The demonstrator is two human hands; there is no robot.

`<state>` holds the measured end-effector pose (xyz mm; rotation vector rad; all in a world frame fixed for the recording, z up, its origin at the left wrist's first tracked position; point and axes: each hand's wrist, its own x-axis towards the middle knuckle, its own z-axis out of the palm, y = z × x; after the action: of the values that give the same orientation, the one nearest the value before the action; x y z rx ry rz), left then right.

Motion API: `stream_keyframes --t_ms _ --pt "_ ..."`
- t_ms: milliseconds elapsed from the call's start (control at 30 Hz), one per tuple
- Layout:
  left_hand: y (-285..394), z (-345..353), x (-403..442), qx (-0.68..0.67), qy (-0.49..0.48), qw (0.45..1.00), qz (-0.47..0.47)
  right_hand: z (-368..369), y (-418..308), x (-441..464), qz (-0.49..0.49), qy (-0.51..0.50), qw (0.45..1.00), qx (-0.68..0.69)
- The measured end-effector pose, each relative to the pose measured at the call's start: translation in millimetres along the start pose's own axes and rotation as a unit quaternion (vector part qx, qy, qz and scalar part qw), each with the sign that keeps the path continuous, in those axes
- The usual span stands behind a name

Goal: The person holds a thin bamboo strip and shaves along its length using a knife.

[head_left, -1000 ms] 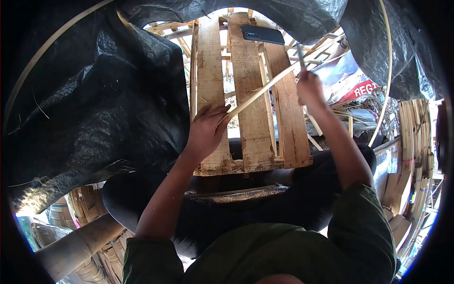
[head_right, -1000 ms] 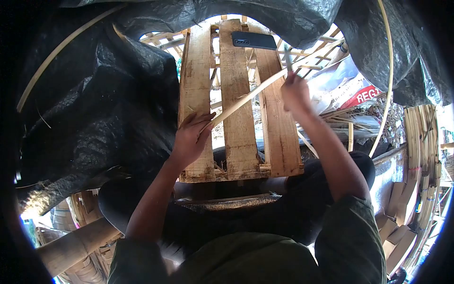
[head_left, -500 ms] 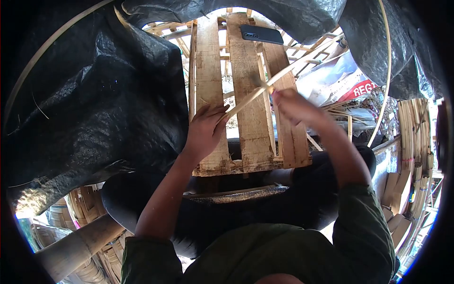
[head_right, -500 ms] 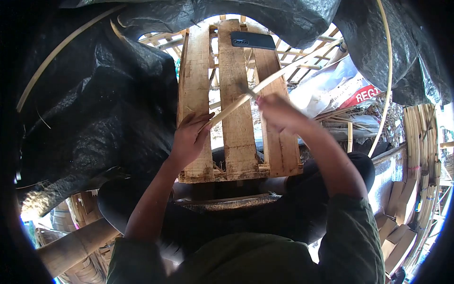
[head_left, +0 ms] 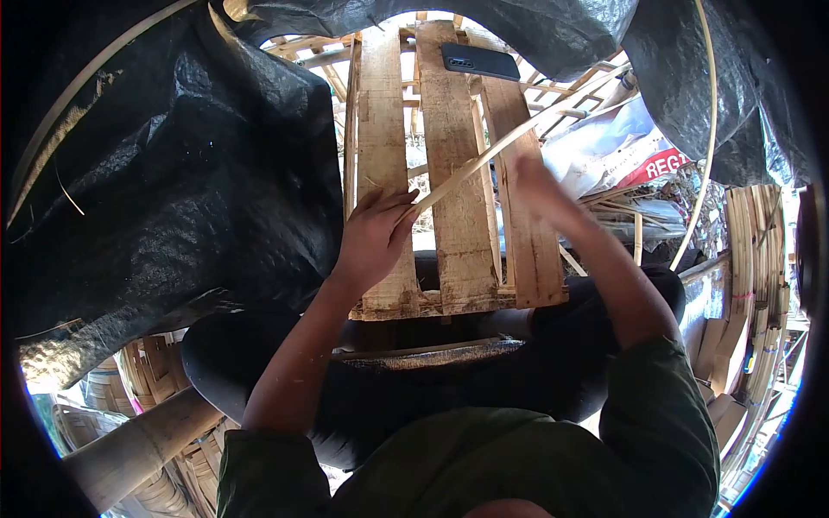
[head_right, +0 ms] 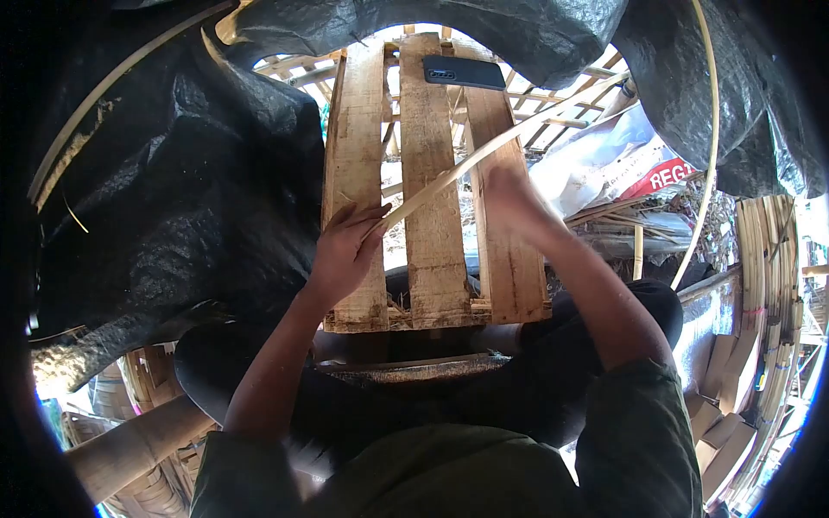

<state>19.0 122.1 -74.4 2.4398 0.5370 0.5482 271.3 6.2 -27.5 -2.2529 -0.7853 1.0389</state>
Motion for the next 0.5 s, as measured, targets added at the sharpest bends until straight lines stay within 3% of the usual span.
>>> stream_keyframes --t_ms 33,100,167,233,300,367,433,500 --pt "0.5 -0.2 0.0 0.000 0.001 1.000 0.000 20.6 10.8 -3.5 -0.006 -0.102 0.995 -0.013" --pt "0.2 -2.2 0.5 -0.005 -0.005 1.000 -0.008 20.1 -7.8 -18.1 0.015 -0.071 0.997 0.007" --pt "3.1 -3.1 0.7 -0.003 -0.009 1.000 -0.007 -16.5 -13.3 -8.3 -0.004 -0.134 0.991 -0.009" --pt "3.5 -2.5 0.5 -0.001 -0.008 1.000 -0.009 -26.8 -1.1 12.4 -0.006 0.007 0.993 0.117" --pt "1.4 -1.1 1.0 -0.007 -0.003 1.000 0.004 -5.9 12.7 22.3 0.000 0.060 0.998 -0.036" --pt "0.1 -1.6 -0.3 -0.007 -0.004 1.000 0.004 25.9 -9.2 -20.2 0.034 -0.097 0.994 0.031" --pt "0.2 -2.8 0.1 -0.006 -0.009 1.000 0.005 20.8 -7.7 -15.4 -0.008 -0.068 0.998 -0.011" --pt "1.4 -1.9 0.4 0.004 -0.013 1.000 -0.004 -18.2 -9.4 -1.0 -0.003 -0.119 0.993 0.005"
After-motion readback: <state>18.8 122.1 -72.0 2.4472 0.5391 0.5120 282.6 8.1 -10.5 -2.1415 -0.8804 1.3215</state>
